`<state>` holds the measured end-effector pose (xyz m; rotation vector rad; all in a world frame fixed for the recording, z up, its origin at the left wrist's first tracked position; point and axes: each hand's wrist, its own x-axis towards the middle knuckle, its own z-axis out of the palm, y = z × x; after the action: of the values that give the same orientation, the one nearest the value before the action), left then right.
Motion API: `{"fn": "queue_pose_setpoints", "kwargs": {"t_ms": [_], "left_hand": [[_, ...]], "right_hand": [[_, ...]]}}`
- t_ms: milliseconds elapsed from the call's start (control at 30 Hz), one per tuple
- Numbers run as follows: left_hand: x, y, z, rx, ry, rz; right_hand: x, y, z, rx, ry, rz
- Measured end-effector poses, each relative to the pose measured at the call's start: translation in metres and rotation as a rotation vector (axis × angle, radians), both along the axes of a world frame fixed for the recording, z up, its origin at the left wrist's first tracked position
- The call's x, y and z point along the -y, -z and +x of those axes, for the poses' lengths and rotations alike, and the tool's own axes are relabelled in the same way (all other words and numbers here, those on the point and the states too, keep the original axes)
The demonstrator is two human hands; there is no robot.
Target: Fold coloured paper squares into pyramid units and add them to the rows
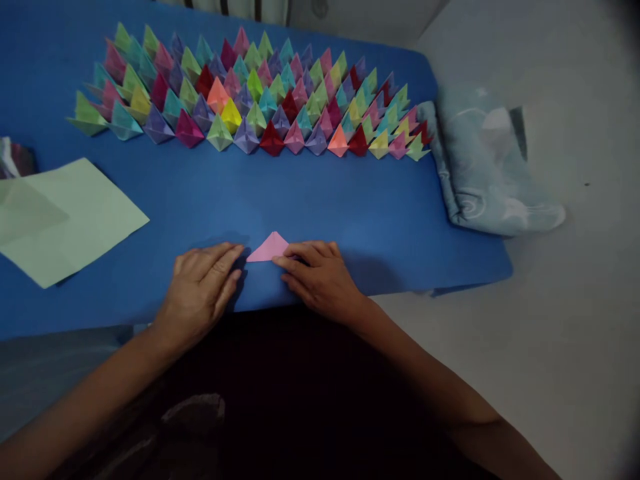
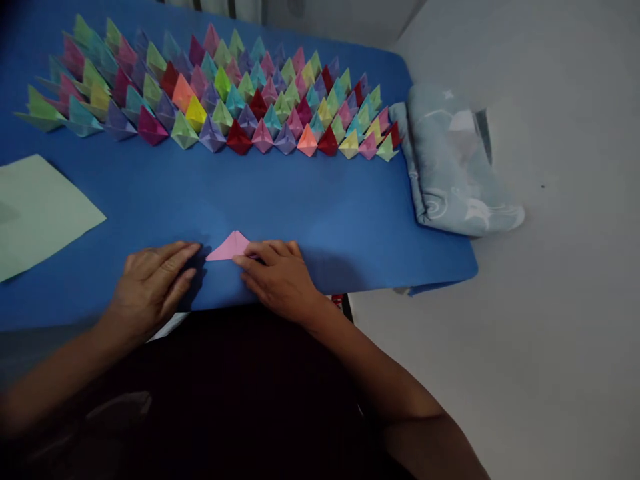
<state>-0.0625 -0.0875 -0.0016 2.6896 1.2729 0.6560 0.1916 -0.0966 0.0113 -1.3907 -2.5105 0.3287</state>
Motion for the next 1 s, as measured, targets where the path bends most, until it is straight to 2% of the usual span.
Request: {"fn": "queue_pose_setpoints", "kwargs": {"t_ms": [67, 267, 367, 600, 1000], "left_hand": [[0.0, -0.001, 0.001, 0.012, -0.03, -0.009], [0.0, -0.003, 0.007, -0.01, 0.001, -0.004], [-0.005, -0.003, 0.009, 0.0, -0.039, -0.016], [-0.016, -0.008, 0.02, 0.025, -0.134, -0.163], [-0.035, -0.013, 0.027, 0.087, -0.075, -0.296]], "right_hand": [[0.0, 0.0, 0.0, -0.003, 0.004, -0.011], [0.001, 0.001, 0.0, -0.018, 0.012, -0.006], [0.001, 0.002, 0.0, -0.044, 0.009, 0.013], [0.0, 0.001, 0.001, -0.051, 0.015, -0.003], [0.0, 0.002, 0.001, -0.064, 0.018, -0.015]]}}
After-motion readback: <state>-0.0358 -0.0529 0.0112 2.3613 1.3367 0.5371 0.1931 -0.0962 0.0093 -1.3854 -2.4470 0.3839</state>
